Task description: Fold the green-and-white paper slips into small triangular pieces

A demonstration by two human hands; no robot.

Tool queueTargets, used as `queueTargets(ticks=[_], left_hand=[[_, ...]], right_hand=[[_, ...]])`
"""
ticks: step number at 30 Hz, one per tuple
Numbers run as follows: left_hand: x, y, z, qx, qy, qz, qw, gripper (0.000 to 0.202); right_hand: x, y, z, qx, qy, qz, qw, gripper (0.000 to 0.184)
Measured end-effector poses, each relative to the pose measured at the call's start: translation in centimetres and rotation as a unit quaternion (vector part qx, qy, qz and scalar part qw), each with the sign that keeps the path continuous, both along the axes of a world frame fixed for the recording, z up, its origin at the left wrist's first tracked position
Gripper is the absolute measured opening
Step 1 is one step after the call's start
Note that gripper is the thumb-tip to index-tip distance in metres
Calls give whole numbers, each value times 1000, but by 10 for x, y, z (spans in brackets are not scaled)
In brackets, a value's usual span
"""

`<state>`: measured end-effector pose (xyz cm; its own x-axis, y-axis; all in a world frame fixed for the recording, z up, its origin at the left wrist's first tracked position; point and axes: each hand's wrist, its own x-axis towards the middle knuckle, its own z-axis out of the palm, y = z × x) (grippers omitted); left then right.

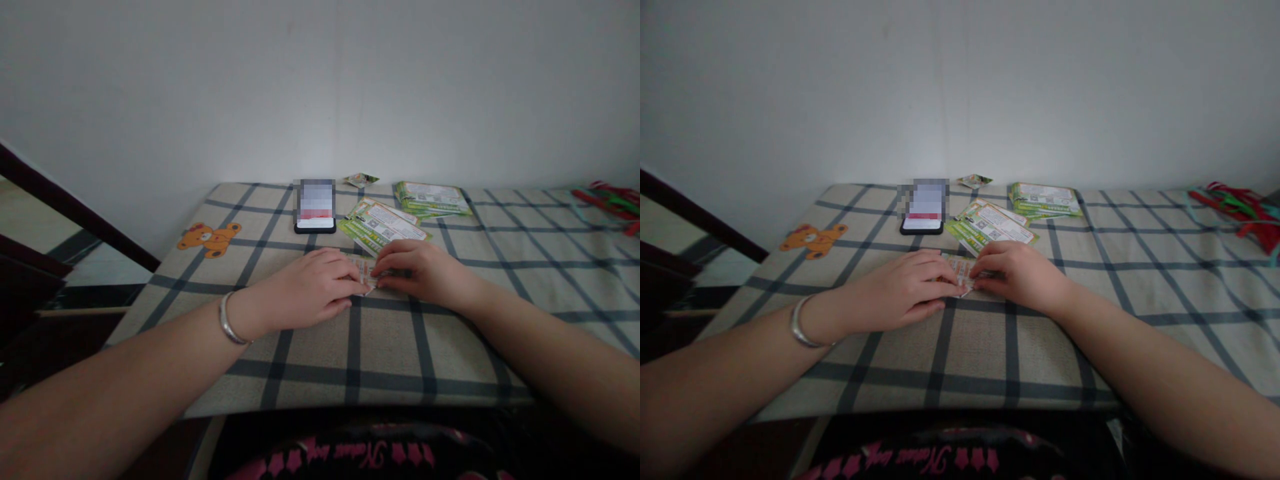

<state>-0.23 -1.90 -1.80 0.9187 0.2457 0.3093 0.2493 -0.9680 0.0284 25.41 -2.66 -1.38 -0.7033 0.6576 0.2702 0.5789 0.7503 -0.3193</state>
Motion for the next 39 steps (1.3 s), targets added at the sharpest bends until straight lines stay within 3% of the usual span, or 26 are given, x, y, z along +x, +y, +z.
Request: queueTargets(ticks=[8,13,27,39], left_hand=[[0,0,1,11,11,9,1000,29],[-1,1,2,28,11,13,999,29],[0,3,1,39,-4,7,999,26],[1,1,1,47,-5,15,999,28]], right_hand=[[-1,0,-4,21,-13,-31,999,20],[-4,1,-6,38,-1,-53,998,13],[-3,10,-15,37,30,-34,998,15],[-8,-3,-5,96,-34,-34,994,20]])
